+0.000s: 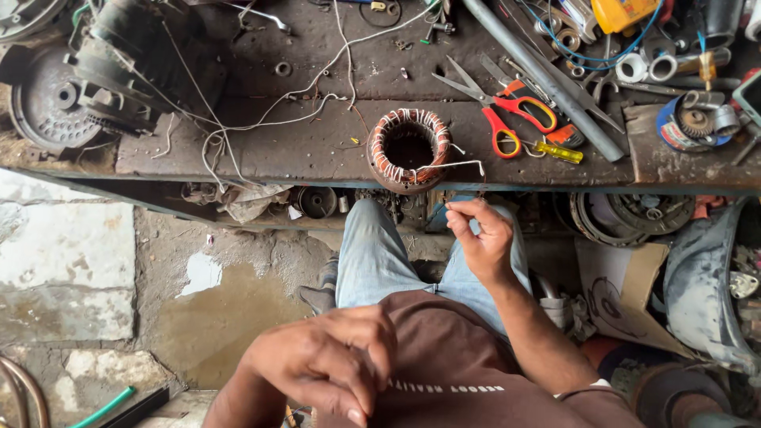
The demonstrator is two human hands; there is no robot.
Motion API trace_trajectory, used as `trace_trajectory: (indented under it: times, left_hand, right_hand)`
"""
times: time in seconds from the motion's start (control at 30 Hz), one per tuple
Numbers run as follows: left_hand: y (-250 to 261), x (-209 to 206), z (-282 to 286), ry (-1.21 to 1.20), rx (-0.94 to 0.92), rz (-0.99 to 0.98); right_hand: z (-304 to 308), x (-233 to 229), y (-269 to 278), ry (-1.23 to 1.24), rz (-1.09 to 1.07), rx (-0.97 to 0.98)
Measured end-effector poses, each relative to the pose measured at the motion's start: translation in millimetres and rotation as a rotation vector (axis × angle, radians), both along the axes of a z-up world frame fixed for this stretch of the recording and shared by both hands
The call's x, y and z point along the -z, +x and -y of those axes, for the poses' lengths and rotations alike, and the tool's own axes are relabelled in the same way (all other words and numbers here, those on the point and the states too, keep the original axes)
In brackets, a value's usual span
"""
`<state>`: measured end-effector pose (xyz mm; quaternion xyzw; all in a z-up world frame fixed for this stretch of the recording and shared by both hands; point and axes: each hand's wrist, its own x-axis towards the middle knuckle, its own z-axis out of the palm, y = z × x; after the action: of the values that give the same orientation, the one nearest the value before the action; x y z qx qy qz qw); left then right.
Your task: The person winds a thin white wire around a cylindrical copper-wound stator core, repeatedly threading the wire through slots and pulling it taut. The person uses red-handled scissors to cut the wire near the end of the clip.
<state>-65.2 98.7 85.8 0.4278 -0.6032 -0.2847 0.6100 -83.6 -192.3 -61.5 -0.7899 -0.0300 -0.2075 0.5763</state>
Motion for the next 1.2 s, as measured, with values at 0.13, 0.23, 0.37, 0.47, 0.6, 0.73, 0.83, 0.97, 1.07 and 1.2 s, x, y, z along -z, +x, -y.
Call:
trace_trajectory:
  times: [0.13, 0.23, 0.37, 0.47, 0.6, 0.73, 0.83, 0.97, 1.07, 1.2]
  left_hand:
    - [8, 14, 18, 0.056, -0.216, -0.052]
    - [18, 47, 56, 0.206, -0.909, -0.013]
    - [34, 96, 85, 0.354, -1.135, -0.444]
    - [34, 120, 87, 0.339, -1.056, -0.489]
    - [30, 127, 94, 0.360, -0.982, -0.418]
    - [23, 128, 93, 0.315, -0.833, -0.363]
    - [14, 125, 84, 0.398, -0.799, -0.102]
    - [6, 116, 71, 0.486, -0.686, -0.115]
    - [0, 105, 66, 0.497, -0.741, -0.060]
    - [-3, 96, 68, 0.200, -0.887, 0.249]
  right_hand:
    - [-11, -3, -3, 0.019, -0.057, -0.106]
    - [-22, 8, -18, 0.054, -0.167, -0.206]
    - [-30, 27, -38, 0.027, -0.268, -0.285]
    - [-35, 37, -59, 0.034, -0.418, -0.351]
    - [-38, 38, -65, 0.075, -0.388, -0.412]
    - [-36, 37, -66, 0.157, -0.393, -0.425]
    - [-32, 34, -68, 0.221, -0.340, -0.435]
    - [-21, 27, -69, 0.304, -0.320, -0.399]
    - [-17, 14, -66, 0.320, -0.275, -0.404]
    - [-11, -10, -69, 0.076, -0.245, -0.554]
